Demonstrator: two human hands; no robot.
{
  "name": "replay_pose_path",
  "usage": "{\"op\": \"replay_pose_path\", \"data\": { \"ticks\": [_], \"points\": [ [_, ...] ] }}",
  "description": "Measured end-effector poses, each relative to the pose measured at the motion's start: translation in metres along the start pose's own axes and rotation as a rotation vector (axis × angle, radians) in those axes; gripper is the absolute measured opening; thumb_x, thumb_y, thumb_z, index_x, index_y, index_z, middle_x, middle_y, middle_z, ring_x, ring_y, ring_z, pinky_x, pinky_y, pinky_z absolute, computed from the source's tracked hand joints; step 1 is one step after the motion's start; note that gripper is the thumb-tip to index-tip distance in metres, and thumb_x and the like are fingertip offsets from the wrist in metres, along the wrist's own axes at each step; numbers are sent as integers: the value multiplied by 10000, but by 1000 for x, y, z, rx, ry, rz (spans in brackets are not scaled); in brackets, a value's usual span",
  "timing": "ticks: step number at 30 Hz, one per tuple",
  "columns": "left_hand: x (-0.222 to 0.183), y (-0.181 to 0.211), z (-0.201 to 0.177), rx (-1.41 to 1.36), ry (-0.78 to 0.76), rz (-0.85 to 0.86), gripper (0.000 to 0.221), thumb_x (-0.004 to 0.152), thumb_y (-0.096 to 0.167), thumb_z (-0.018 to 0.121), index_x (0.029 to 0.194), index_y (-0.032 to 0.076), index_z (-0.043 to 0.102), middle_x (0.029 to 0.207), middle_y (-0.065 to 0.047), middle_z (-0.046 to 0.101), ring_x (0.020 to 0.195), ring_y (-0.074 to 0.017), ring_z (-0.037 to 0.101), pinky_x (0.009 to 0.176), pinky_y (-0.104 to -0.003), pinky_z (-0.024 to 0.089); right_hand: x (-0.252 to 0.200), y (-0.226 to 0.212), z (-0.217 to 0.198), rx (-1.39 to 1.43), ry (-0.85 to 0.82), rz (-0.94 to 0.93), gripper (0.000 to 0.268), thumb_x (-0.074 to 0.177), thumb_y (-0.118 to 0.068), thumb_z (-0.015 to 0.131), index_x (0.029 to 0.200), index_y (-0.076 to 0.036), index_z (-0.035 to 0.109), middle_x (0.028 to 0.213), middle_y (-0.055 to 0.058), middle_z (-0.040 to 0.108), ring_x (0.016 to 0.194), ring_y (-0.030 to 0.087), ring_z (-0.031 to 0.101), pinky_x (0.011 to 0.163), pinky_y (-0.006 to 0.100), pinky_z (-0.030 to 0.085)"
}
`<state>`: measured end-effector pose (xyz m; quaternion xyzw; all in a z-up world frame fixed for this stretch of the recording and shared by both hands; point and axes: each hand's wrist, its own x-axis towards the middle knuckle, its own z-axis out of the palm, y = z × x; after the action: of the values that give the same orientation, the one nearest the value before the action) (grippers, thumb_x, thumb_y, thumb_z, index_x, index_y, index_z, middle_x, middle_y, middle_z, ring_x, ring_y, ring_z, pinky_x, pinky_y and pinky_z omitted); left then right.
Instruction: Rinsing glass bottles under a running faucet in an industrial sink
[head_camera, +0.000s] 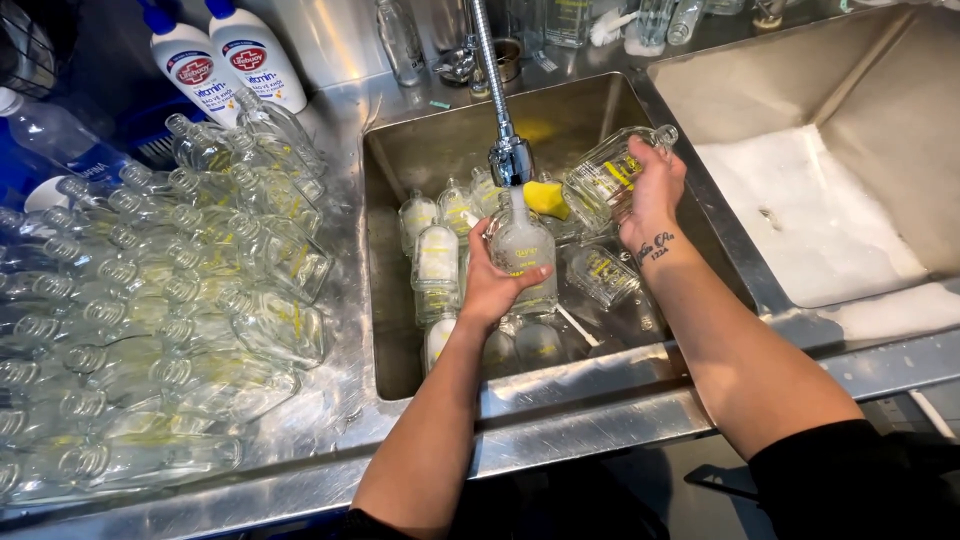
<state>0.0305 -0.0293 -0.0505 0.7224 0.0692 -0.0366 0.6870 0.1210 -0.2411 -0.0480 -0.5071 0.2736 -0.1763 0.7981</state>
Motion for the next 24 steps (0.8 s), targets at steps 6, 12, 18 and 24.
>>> {"op": "replay_pose_path", "data": {
  "ticks": [6,12,18,24],
  "points": [
    [-3,0,3,-45,-2,31,1137,553,123,979,1503,131,355,1472,-263,499,1438,-428,411,1212,-513,333,1,-2,-2,-18,-15,19,586,854,-387,787,1287,-193,442,1242,62,409,1147,255,481,726,427,609],
    [-3,-4,1,10,-21,28,1165,532,151,988,1513,136,359,1483,-261,489,1446,-424,399,1218,-518,314,1,-4,1,-2,-5,17,570,847,-372,783,1271,-190,447,1235,60,402,1133,246,472,664,403,590],
    [-7,3,-7,-8,-90,167,1133,497,59,987,1471,132,412,1419,-260,545,1401,-435,457,1187,-519,358,24,5,0,-4,-22,12,566,864,-374,778,1282,-200,440,1222,75,400,1093,263,499,606,353,570],
    [-10,-6,-11,-43,-85,250,1114,460,45,1002,1417,103,435,1349,-221,594,1334,-393,521,1146,-526,411,21,8,-4,-11,-19,38,589,851,-389,793,1278,-190,439,1267,84,402,1129,271,498,655,396,594]
  ]
}}
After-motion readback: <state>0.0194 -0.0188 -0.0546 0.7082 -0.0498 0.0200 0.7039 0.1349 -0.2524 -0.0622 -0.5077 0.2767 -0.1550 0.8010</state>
